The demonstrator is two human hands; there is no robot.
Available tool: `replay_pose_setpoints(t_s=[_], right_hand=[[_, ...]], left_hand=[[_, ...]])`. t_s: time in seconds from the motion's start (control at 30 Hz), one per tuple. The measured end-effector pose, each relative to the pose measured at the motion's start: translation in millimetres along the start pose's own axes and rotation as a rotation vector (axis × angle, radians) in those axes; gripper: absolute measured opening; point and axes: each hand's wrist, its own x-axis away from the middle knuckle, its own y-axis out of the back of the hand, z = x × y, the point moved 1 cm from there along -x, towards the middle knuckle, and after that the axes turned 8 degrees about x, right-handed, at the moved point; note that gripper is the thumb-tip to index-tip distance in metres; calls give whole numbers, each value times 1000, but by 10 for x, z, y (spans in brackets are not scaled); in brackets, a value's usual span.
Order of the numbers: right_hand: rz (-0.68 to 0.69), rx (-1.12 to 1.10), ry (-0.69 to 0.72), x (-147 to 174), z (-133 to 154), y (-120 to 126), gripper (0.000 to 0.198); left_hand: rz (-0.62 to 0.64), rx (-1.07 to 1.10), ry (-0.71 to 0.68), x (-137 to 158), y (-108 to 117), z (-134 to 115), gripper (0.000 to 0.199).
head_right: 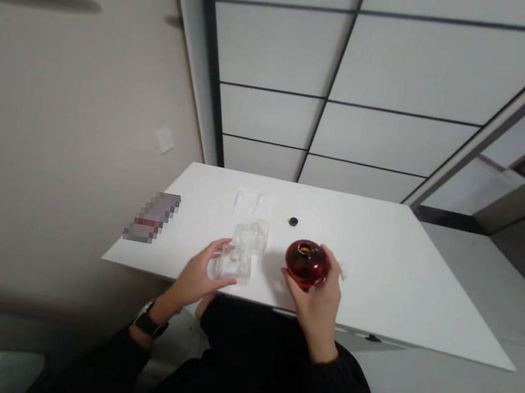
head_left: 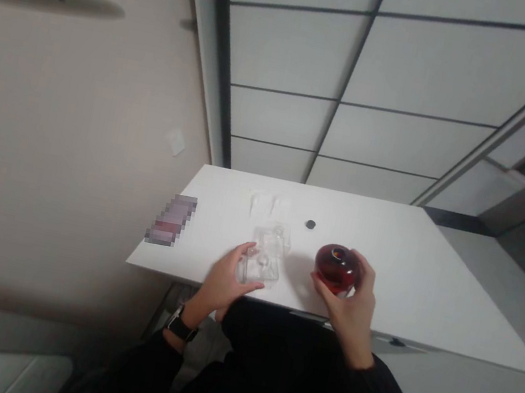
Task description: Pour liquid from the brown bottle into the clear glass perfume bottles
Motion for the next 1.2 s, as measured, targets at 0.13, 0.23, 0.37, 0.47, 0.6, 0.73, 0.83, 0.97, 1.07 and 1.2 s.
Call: replay_pose_setpoints(t_s=[0.13,0.23,0.37,0.47,0.6,0.73,0.83,0.97,1.07,1.2], right_hand=[[-3,77,136,22,60,55,74],[16,117,233,12,110,59,69],[53,191,348,18,153,35,67],[95,235,422,39,180,11,69],[144,305,453,62,216,-6,71],[149,364,473,65,247,-7,73],[136,398,496,64,256,-7,75],[140,430,512,70,253,-12,77],[145,448,523,71,258,-14,75],[142,478,547,65,278,-16,72]], left_hand=[[69,-74,-57,-50,-142,-31,80],[75,-132,-73,-48,-171,-47,78],[115,-175,-59,-26,-171,-80,81],[142,-189,-55,-20,-170,-104,82],[146,-218,-57,-22,-174,-109,82],[138,-233,-68,-21,-177,-103,82],[141,-232,-74,-17,-180,-99,83],[151,-241,-76,-13,-183,-94,85],[151,-249,-77,-13,-179,-100,86],[159,-254,-72,-9,-178,-110,87]])
